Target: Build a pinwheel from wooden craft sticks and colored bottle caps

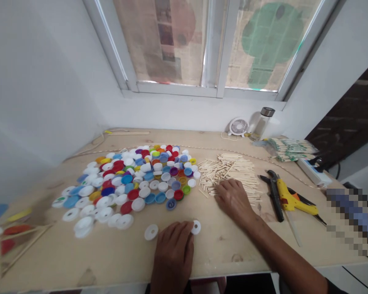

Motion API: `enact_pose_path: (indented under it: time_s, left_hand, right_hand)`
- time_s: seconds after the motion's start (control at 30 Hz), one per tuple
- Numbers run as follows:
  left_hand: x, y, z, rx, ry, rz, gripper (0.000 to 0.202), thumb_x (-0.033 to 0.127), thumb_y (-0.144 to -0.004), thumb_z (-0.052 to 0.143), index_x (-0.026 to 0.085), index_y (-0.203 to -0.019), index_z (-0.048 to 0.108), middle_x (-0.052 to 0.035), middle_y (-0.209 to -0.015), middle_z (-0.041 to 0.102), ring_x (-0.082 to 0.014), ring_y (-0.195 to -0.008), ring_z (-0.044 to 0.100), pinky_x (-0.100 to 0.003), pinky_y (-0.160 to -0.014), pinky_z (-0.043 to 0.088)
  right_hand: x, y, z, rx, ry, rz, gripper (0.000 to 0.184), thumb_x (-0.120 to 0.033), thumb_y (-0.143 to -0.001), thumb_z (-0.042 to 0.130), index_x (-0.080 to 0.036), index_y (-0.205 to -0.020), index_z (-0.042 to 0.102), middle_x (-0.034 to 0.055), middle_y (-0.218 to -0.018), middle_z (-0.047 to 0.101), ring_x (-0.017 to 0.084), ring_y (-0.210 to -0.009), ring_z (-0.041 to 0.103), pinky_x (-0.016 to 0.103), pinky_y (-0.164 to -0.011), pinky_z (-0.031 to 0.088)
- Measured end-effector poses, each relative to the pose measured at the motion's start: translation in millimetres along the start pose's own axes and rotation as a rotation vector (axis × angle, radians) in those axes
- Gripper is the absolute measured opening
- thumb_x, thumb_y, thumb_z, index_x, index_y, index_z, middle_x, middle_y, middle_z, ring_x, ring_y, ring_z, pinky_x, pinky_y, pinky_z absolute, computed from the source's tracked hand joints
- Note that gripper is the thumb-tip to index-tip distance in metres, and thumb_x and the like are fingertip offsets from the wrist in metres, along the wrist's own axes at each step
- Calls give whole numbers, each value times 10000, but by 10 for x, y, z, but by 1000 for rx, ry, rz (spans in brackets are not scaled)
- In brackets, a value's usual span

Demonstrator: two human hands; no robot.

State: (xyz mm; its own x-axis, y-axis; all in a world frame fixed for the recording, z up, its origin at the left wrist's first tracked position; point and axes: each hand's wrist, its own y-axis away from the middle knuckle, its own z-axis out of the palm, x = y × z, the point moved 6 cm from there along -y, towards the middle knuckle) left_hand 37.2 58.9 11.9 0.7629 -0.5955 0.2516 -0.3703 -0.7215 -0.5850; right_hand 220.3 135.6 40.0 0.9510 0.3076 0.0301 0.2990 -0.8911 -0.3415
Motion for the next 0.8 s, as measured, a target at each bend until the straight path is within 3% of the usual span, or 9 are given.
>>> enact_pose_path:
  time_s: [0.27, 0.43, 0.57, 0.8]
  left_hand:
    - [5, 8, 3, -4, 7, 14, 278, 126, -864, 497, 158, -1121, 598, -78, -998, 719, -235, -955, 623, -393, -885, 443]
    - [26, -26, -40, 29, 8, 5, 262, 129, -868, 476, 178, -1086, 613, -68, -962, 729, -229, -926, 638, -385, -862, 456]
    - [50, -70, -80, 62, 12, -1, 244, 123, -873, 459, 184, -1044, 623, -58, -927, 736, -221, -895, 643, -380, -850, 457]
    - [22, -19, -9, -2, 13, 5, 267, 129, -870, 490, 175, -1109, 600, -67, -987, 721, -232, -947, 620, -388, -881, 437]
  right_hand:
    - [-118, 92, -12, -4, 37, -52, 179, -150, -817, 645, -225, -980, 646, 37, -812, 631, 227, -854, 510, 366, -792, 308]
    - [-139, 90, -19, 19, 39, -84, 80, -143, -850, 616, -217, -859, 643, 28, -775, 623, 211, -825, 510, 371, -816, 309]
    - [-161, 141, -37, 39, 25, -95, 145, -150, -848, 626, -204, -715, 603, 22, -734, 618, 203, -802, 512, 379, -839, 314]
    - [-166, 270, -126, 72, -42, -95, 155, -166, -905, 547, -211, -780, 628, 23, -770, 641, 204, -857, 532, 394, -876, 324]
